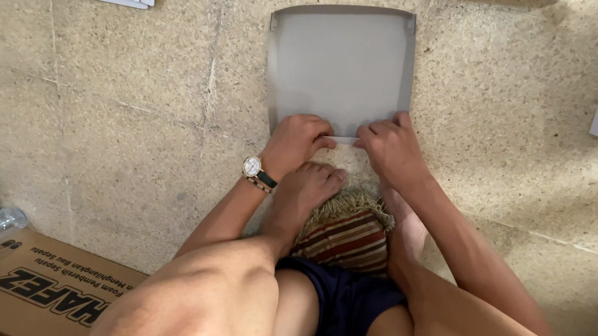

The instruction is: The person assembles white cardboard boxes by hand, folding the flaps and securing the corners for multiple boxes on the floor.

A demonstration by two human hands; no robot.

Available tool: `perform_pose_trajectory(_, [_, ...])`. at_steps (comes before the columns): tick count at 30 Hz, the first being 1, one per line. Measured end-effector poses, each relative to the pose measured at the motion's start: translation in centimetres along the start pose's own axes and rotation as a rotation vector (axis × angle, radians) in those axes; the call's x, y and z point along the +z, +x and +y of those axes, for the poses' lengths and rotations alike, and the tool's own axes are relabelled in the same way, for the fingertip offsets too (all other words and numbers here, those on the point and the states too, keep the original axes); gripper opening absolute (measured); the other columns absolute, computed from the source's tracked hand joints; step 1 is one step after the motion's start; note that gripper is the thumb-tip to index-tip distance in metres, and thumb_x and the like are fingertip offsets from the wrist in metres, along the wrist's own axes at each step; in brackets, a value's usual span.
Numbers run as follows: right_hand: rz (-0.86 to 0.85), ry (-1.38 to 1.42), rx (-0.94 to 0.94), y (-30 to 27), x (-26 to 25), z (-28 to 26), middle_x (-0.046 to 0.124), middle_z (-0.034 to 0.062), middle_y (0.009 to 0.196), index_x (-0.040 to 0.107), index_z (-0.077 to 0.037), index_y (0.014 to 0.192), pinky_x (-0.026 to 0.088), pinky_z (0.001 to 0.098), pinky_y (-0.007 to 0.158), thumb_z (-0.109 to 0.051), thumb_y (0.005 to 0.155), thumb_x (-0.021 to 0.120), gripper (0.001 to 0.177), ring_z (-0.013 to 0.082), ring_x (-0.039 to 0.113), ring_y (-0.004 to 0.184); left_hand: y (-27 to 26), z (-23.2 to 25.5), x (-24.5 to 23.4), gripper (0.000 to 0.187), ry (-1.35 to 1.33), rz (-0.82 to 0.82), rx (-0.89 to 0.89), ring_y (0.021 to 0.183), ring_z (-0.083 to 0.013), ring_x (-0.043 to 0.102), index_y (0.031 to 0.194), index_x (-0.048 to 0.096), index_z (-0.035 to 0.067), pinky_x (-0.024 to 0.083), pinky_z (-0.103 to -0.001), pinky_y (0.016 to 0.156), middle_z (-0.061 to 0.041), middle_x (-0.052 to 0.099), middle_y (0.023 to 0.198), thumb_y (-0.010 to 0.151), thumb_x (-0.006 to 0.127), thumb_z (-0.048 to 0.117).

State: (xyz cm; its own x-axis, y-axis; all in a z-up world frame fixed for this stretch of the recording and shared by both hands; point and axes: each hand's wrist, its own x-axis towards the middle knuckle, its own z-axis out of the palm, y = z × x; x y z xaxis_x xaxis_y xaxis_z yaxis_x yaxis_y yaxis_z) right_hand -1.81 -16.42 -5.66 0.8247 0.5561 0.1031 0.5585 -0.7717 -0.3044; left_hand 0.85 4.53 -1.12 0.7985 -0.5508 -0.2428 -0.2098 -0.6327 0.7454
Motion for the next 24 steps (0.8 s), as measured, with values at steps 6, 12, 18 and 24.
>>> perform_pose_trajectory(6, [-0.085,-0.031,0.033,1.0,-0.4,0.4,0.054,-0.0001,0.059,0.062,-0.017,0.073,0.037,0.0338,0.066,-0.037,0.078,0.064,0.021,0.0175,0.056,0.057,-0.8,-2.5,0.8,0.011,0.224,-0.108,-0.109,0.077,-0.0241,0.059,0.075,0.062,0.015,0.052,-0.036,0.063,-0.001,0.054,0.067,0.073,0.067,0.024])
perform_pose_trajectory(12, [-0.114,-0.028,0.048,0.6,0.2,0.7,0.055,0.0005,0.058,0.059,-0.018,0.072,0.038,0.0337,0.067,-0.039,0.078,0.061,0.023,0.0179,0.057,0.058,-0.9,-1.7,-0.3,0.001,0.154,-0.134,-0.279,0.07,-0.0303,0.064,0.076,0.066,0.017,0.053,-0.04,0.059,-0.004,0.063,0.069,0.076,0.067,0.017])
perform_pose_trajectory(18, [-0.128,0.048,-0.009,1.3,-4.6,-0.4,0.058,0.0073,0.084,0.059,-0.011,0.093,0.039,0.0373,0.078,-0.041,0.074,0.066,0.036,0.0235,0.055,0.084,-1.4,1.6,-3.3,0.036,0.185,-0.065,-0.089,0.094,-0.032,0.06,0.098,0.062,0.008,0.047,-0.041,0.082,-0.011,0.062,0.086,0.069,0.074,0.026])
perform_pose_trajectory(24, [0.081,0.603,0.691,0.7,-8.9,1.0,0.051,0.0179,0.098,0.047,0.005,0.118,0.047,0.038,0.068,-0.021,0.094,0.057,0.036,0.0298,0.057,0.085,-2.9,3.8,-6.5,0.069,-0.075,0.524,-0.43,0.115,-0.047,0.037,0.13,0.032,0.0,0.037,-0.061,0.091,-0.026,0.038,0.119,0.081,0.07,0.031])
